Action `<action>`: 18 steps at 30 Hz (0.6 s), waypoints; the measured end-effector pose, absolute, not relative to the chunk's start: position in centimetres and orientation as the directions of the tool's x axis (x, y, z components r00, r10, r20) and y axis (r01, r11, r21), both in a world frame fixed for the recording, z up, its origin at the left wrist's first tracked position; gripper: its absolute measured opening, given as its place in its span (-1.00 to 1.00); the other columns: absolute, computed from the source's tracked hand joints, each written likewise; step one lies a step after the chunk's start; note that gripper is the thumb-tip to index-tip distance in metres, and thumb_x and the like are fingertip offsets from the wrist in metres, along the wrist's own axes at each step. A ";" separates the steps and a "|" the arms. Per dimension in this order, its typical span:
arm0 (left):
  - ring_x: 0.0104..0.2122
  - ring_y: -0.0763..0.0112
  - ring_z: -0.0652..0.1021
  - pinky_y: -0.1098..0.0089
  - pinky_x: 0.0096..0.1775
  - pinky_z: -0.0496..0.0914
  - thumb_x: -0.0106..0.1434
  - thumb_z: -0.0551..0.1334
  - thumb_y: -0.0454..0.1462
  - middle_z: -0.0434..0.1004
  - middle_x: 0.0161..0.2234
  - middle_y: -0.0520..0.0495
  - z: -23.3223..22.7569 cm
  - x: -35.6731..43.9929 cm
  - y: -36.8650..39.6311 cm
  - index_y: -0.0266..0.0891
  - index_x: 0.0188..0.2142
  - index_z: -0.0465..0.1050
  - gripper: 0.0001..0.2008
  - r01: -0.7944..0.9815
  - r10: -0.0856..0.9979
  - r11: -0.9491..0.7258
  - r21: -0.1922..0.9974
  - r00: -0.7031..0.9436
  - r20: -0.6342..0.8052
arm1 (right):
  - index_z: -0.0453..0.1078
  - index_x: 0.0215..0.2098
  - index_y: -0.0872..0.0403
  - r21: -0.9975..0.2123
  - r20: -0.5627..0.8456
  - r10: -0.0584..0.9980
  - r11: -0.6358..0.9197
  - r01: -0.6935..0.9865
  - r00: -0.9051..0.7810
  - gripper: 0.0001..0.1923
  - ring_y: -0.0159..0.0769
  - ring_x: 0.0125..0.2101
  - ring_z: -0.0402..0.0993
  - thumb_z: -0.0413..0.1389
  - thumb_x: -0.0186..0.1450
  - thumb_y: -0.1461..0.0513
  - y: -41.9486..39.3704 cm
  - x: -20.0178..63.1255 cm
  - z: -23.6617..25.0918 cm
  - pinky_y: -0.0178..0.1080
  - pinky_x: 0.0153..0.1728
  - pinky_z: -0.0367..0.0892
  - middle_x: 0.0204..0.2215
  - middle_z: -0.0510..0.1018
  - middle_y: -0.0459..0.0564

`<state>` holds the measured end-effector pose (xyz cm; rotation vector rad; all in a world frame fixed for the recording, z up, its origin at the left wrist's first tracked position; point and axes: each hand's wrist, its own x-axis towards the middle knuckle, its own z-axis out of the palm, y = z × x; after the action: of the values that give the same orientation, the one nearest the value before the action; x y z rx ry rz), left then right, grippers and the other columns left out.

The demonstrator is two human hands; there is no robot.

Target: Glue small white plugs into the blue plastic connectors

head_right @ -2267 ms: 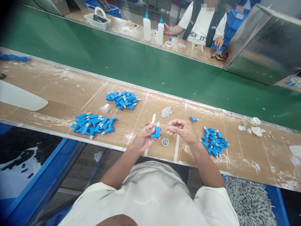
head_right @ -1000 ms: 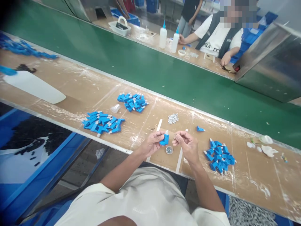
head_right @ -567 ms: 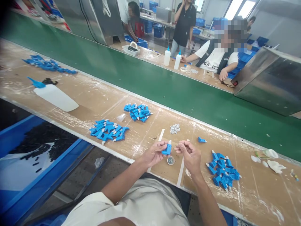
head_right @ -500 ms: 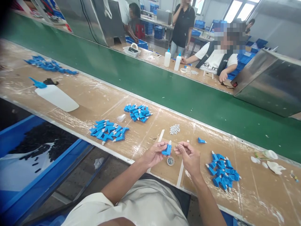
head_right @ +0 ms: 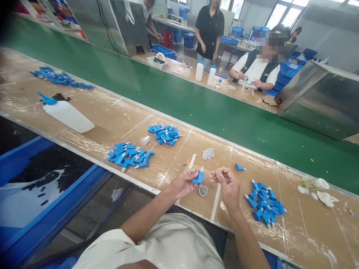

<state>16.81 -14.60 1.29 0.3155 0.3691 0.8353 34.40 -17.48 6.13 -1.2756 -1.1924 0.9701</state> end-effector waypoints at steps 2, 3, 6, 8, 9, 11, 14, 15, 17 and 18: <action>-0.50 0.51 0.55 0.52 -0.42 0.48 0.08 0.52 -0.25 0.51 -0.46 -0.02 1.3 16.7 -14.6 -0.36 -0.28 0.48 -0.68 -0.645 0.762 0.635 0.426 0.614 -0.206 | 0.50 -0.32 0.00 -0.995 0.087 0.984 0.078 0.063 0.157 -0.67 -0.29 -0.46 0.57 0.33 0.23 -0.07 -17.6 34.2 6.2 -0.25 -0.44 0.55 -0.42 0.62 -0.02; -0.50 0.51 0.55 0.52 -0.42 0.47 0.08 0.52 -0.24 0.51 -0.46 -0.03 1.3 16.6 -14.6 -0.36 -0.29 0.48 -0.68 -0.639 0.762 0.633 0.437 0.612 -0.210 | 0.50 -0.33 0.00 -0.997 0.073 0.985 0.066 0.051 0.158 -0.66 -0.30 -0.46 0.56 0.34 0.21 -0.08 -17.6 34.0 6.3 -0.26 -0.45 0.53 -0.43 0.60 -0.04; -0.49 0.49 0.55 0.49 -0.41 0.46 0.06 0.53 -0.22 0.51 -0.46 -0.02 1.6 16.2 -14.8 -0.35 -0.30 0.49 -0.67 -0.620 0.767 0.618 0.482 0.609 -0.201 | 0.49 -0.33 0.01 -1.000 0.012 0.987 0.008 0.027 0.163 -0.58 -0.28 -0.43 0.57 0.37 0.14 -0.12 -17.9 33.2 6.5 -0.25 -0.42 0.54 -0.44 0.59 -0.05; -0.48 0.51 0.54 0.48 -0.39 0.45 0.02 0.55 -0.20 0.53 -0.43 -0.01 1.8 16.0 -14.9 -0.33 -0.28 0.50 -0.63 -0.618 0.778 0.602 0.505 0.596 -0.198 | 0.48 -0.33 0.02 -0.999 -0.033 0.989 -0.035 0.012 0.141 -0.55 -0.28 -0.43 0.57 0.39 0.10 -0.14 -18.1 32.6 6.6 -0.22 -0.37 0.56 -0.43 0.60 -0.04; -0.48 0.52 0.53 0.49 -0.39 0.45 -0.01 0.57 -0.19 0.54 -0.42 0.00 1.9 15.9 -14.9 -0.32 -0.28 0.50 -0.61 -0.622 0.787 0.592 0.513 0.584 -0.199 | 0.48 -0.34 0.02 -0.999 -0.052 0.991 -0.053 0.004 0.127 -0.54 -0.29 -0.43 0.56 0.39 0.10 -0.14 -18.1 32.4 6.7 -0.22 -0.35 0.56 -0.42 0.60 -0.04; -0.48 0.54 0.52 0.50 -0.38 0.45 -0.05 0.59 -0.16 0.54 -0.42 0.01 2.1 15.9 -15.0 -0.31 -0.27 0.51 -0.56 -0.631 0.808 0.565 0.532 0.554 -0.201 | 0.48 -0.34 0.02 -0.998 -0.067 0.992 -0.067 -0.009 0.105 -0.54 -0.31 -0.45 0.54 0.39 0.11 -0.14 -18.2 32.0 6.8 -0.22 -0.36 0.55 -0.44 0.59 -0.05; -0.47 0.52 0.53 0.48 -0.35 0.46 -0.06 0.59 -0.10 0.55 -0.44 0.02 2.0 16.0 -15.2 -0.31 -0.28 0.52 -0.53 -0.627 0.833 0.522 0.579 0.519 -0.190 | 0.48 -0.38 0.02 -0.999 -0.035 0.995 -0.036 0.003 0.095 -0.57 -0.34 -0.47 0.48 0.37 0.13 -0.13 -18.3 31.5 6.8 -0.26 -0.43 0.49 -0.47 0.52 -0.08; -0.47 0.51 0.53 0.47 -0.34 0.46 -0.06 0.59 -0.08 0.55 -0.44 0.01 1.9 16.1 -15.2 -0.31 -0.27 0.53 -0.52 -0.624 0.841 0.508 0.593 0.509 -0.185 | 0.48 -0.38 0.02 -1.000 -0.023 0.996 -0.025 0.015 0.090 -0.57 -0.35 -0.49 0.45 0.36 0.14 -0.13 -18.4 31.4 6.7 -0.27 -0.45 0.46 -0.47 0.50 -0.09; -0.46 0.50 0.54 0.46 -0.32 0.45 -0.05 0.58 -0.07 0.57 -0.43 0.00 1.5 16.2 -15.3 -0.31 -0.27 0.54 -0.52 -0.625 0.856 0.481 0.615 0.486 -0.175 | 0.48 -0.38 0.03 -0.999 -0.013 0.997 -0.015 0.035 0.080 -0.57 -0.38 -0.52 0.39 0.35 0.16 -0.14 -18.4 31.4 6.5 -0.28 -0.48 0.41 -0.45 0.47 -0.10; -0.45 0.49 0.54 0.45 -0.31 0.45 -0.04 0.58 -0.06 0.58 -0.42 -0.01 1.3 16.3 -15.3 -0.31 -0.26 0.54 -0.52 -0.627 0.864 0.468 0.623 0.474 -0.172 | 0.48 -0.37 0.03 -0.999 -0.013 0.997 -0.016 0.039 0.077 -0.57 -0.39 -0.53 0.37 0.34 0.17 -0.14 -18.4 31.3 6.3 -0.28 -0.49 0.39 -0.44 0.47 -0.10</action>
<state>16.30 -15.28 1.27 0.5249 0.5113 0.9641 31.34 -18.40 6.29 -1.2841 -1.1737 1.1440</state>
